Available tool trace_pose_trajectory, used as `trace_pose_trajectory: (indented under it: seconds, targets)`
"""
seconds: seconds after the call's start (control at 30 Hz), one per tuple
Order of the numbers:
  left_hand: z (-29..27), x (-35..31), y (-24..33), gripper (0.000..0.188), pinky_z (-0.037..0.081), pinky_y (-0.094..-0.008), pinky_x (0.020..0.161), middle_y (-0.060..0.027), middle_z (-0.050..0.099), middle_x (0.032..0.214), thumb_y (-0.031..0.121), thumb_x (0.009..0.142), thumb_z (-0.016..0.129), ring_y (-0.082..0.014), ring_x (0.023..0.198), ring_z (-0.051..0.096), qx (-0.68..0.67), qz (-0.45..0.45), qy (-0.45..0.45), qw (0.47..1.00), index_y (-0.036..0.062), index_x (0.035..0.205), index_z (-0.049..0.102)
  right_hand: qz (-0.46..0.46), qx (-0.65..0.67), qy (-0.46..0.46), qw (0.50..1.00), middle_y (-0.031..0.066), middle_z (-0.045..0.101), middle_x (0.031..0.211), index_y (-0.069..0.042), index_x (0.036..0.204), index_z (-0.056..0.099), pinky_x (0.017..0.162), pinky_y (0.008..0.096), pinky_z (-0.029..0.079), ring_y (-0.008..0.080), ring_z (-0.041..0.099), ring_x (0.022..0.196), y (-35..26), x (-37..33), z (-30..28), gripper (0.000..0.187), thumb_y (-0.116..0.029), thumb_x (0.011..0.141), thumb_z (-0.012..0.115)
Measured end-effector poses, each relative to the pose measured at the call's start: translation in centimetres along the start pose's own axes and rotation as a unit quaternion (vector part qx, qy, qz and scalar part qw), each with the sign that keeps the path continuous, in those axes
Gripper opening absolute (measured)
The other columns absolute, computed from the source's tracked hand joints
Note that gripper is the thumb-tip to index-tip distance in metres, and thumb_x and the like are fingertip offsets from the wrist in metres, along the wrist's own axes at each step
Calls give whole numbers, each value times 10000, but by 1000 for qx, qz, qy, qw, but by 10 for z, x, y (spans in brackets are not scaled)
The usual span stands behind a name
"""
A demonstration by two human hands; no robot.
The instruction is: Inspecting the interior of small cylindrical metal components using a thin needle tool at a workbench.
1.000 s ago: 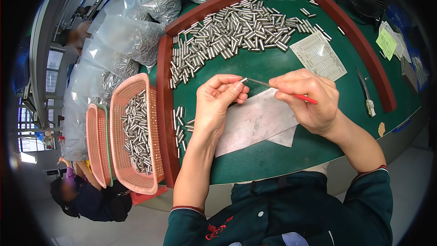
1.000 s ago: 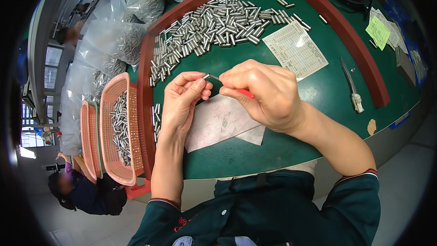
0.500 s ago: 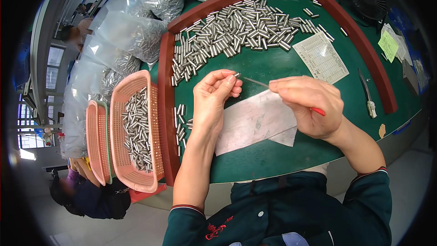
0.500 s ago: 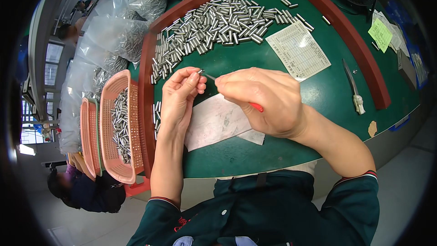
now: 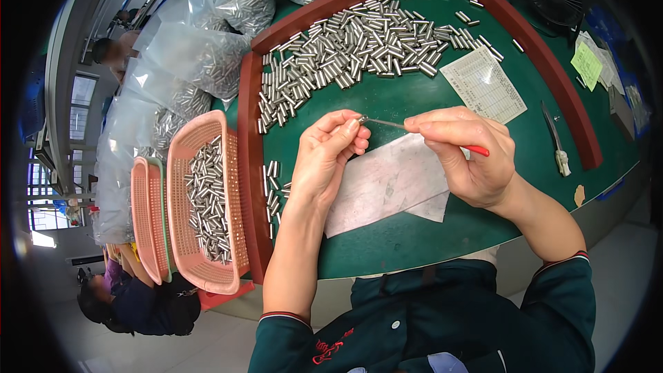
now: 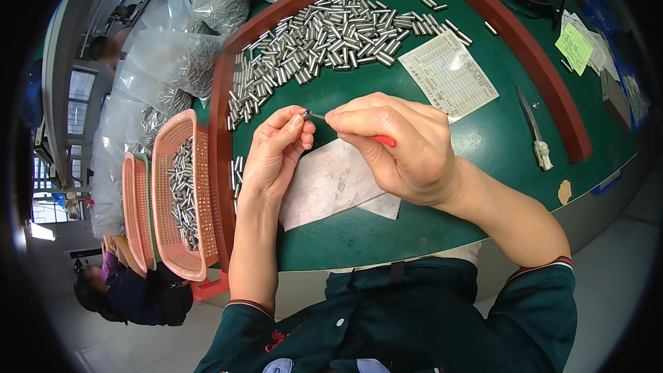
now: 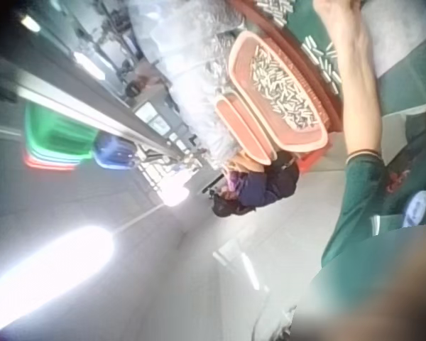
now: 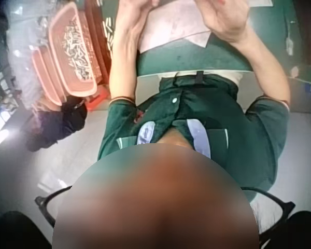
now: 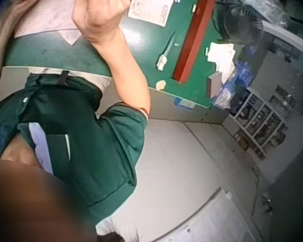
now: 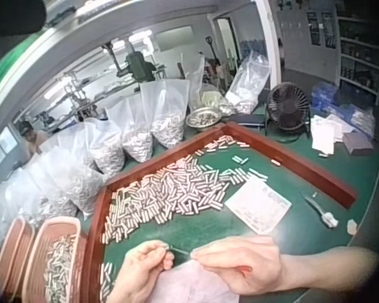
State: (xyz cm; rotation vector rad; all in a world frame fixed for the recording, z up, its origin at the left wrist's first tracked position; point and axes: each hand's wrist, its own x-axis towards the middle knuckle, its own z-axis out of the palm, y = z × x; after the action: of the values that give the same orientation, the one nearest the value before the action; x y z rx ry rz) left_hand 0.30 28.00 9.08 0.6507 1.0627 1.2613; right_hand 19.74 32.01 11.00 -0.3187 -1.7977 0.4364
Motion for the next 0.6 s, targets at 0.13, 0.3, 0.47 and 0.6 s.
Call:
trace_pose_trajectory:
  seconds: [0.13, 0.3, 0.47, 0.6]
  targets:
    - [1, -1, 0, 113, 462, -207, 594, -72, 604, 742, 62, 833, 572, -101, 611, 553, 12, -1, 1, 1000, -9, 921, 567, 1, -10, -4, 1000, 131, 624, 744, 20, 832, 553, 513, 271, 503, 242, 629, 644, 1, 0, 1, 175, 72, 689, 638]
    - [-1, 0, 0, 109, 460, -204, 592, -72, 604, 740, 64, 833, 573, -99, 611, 553, 25, 2, 10, 1000, -8, 915, 569, -43, -10, 47, 998, 145, 625, 762, 26, 850, 560, 516, 268, 503, 236, 628, 646, 3, 1, -3, 196, 111, 683, 618]
    - [0, -1, 1, 109, 459, -204, 596, -71, 603, 740, 69, 835, 573, -98, 612, 551, 19, 4, -5, 1000, -4, 915, 567, 78, 68, 94, 990, 123, 619, 738, 37, 865, 557, 548, 242, 505, 188, 627, 656, 5, -3, 0, 154, 124, 740, 577]
    - [1, -1, 0, 112, 458, -203, 595, -69, 601, 738, 69, 837, 570, -96, 608, 548, 16, -1, -4, 1000, -4, 921, 563, 89, 70, 81, 990, 126, 618, 739, 38, 866, 556, 550, 243, 508, 188, 629, 658, 3, -3, 2, 157, 126, 737, 576]
